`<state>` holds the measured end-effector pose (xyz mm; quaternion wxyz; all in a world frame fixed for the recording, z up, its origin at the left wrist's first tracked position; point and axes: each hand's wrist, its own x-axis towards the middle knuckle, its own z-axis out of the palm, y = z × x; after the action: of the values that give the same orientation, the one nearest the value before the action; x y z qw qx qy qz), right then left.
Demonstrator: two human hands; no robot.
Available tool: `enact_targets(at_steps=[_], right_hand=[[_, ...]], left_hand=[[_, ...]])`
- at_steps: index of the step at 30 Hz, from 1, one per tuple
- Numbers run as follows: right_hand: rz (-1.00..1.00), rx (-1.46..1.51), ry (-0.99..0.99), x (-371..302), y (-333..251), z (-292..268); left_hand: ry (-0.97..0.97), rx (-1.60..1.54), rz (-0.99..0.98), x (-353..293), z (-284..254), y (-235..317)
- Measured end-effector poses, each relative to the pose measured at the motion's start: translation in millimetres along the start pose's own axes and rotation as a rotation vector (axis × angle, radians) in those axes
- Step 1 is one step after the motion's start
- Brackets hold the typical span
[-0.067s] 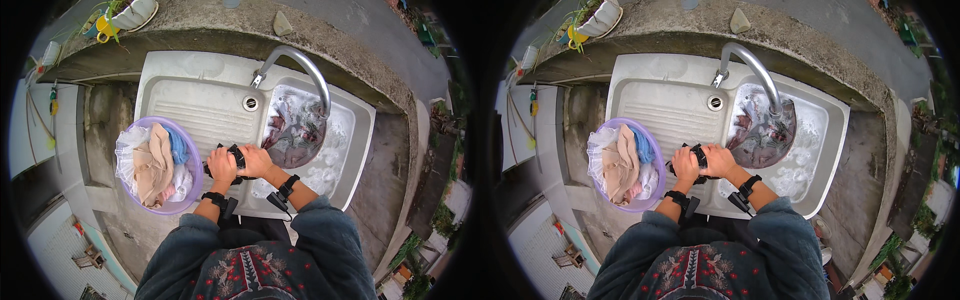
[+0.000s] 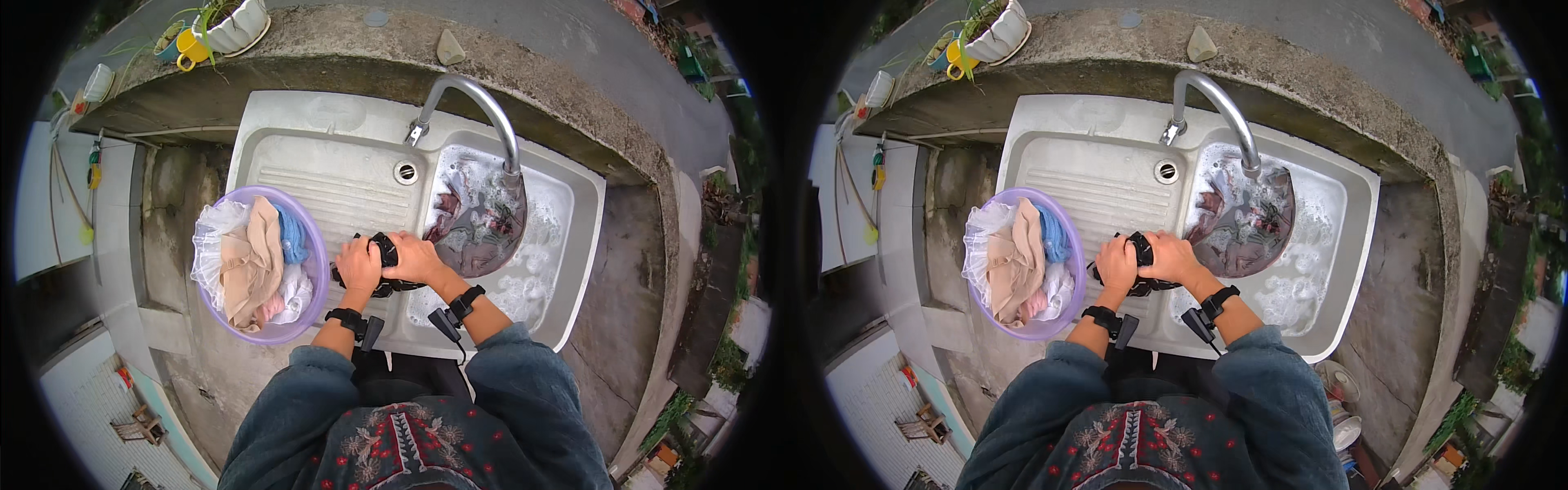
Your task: The person washes items of clothing by hand in a sink, rubbing and scrubbing various garments in soapy water before moving them to a basket.
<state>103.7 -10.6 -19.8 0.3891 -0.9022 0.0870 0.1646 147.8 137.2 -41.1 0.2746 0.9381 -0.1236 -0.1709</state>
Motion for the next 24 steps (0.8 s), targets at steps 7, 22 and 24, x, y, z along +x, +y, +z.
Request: enact_targets(at_steps=[7,22,24], right_hand=[[0.134,0.604,0.253,-86.0,31.4,-16.8],[0.576,-0.117,0.45,-257.6,252.3,-21.9],[0.618,-0.131,0.36,-238.3,226.0,-20.8]], left_hand=[[0.061,0.002,0.106,-62.8,-0.8,25.2],[-0.53,0.254,0.494,-120.4,174.5,142.3],[-0.56,0.377,0.479,-120.7,176.3,131.1]])
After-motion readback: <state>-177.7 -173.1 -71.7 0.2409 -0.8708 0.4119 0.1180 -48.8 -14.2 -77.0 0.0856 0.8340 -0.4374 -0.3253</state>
